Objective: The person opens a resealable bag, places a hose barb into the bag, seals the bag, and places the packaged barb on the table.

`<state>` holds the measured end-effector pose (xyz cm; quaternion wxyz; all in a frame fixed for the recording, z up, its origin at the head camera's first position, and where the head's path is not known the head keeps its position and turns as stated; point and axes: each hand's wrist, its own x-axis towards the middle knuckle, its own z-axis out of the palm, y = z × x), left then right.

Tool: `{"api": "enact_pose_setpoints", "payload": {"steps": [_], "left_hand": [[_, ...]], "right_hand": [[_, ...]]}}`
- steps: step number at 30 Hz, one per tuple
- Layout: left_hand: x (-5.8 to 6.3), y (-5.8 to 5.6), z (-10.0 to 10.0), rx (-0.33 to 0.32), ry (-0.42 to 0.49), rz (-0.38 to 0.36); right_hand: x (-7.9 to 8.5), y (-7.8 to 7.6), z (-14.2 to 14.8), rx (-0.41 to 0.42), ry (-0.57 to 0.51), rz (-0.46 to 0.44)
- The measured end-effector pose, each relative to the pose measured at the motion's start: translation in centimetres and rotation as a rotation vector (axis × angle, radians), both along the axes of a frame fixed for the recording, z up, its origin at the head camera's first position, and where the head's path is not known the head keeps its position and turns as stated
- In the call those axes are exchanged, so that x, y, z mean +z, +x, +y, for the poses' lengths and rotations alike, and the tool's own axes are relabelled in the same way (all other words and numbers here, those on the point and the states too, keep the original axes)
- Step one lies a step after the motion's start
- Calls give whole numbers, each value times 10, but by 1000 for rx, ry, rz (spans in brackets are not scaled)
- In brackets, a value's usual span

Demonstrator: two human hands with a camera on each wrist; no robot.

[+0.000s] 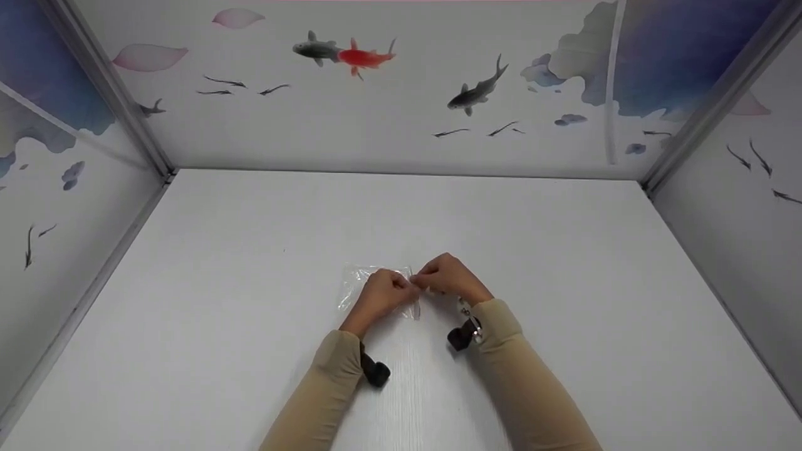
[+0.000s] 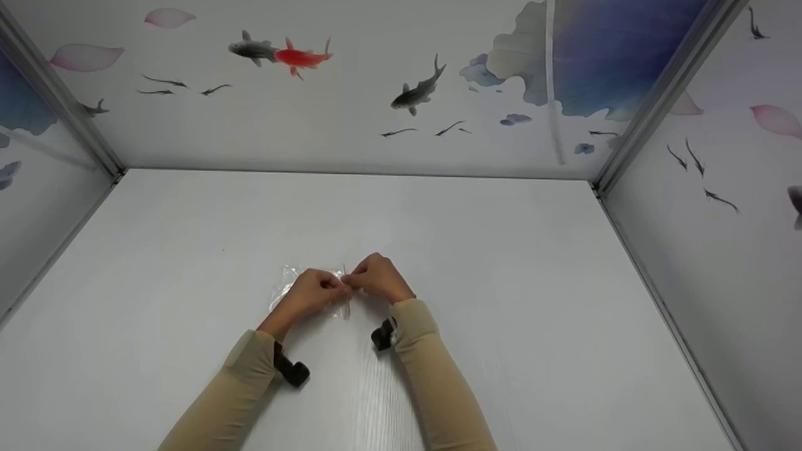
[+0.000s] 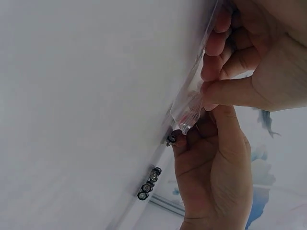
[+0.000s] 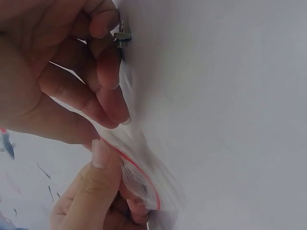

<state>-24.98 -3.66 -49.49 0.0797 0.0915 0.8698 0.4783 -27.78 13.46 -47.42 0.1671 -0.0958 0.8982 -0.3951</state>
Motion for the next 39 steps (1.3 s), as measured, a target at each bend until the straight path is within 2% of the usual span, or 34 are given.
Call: {"api": "enact_pose_setpoints", "payload": {"steps": [6, 15, 22, 33, 39], "left_hand": [[-1, 0, -5, -6, 26, 22], [-2, -2, -7, -8, 26, -33], [-4, 0, -6, -31, 30, -25], [-3, 1, -7, -34, 81, 9], [-2, 1, -7, -27, 90, 24]], "right_hand": [[0, 0, 0, 2, -44, -9], [1, 1, -1, -21, -37, -19], [-1, 6, -2, -51, -55, -35], [-3, 6, -4, -13, -84, 30], [-2, 6, -6, -10, -53, 64]]}}
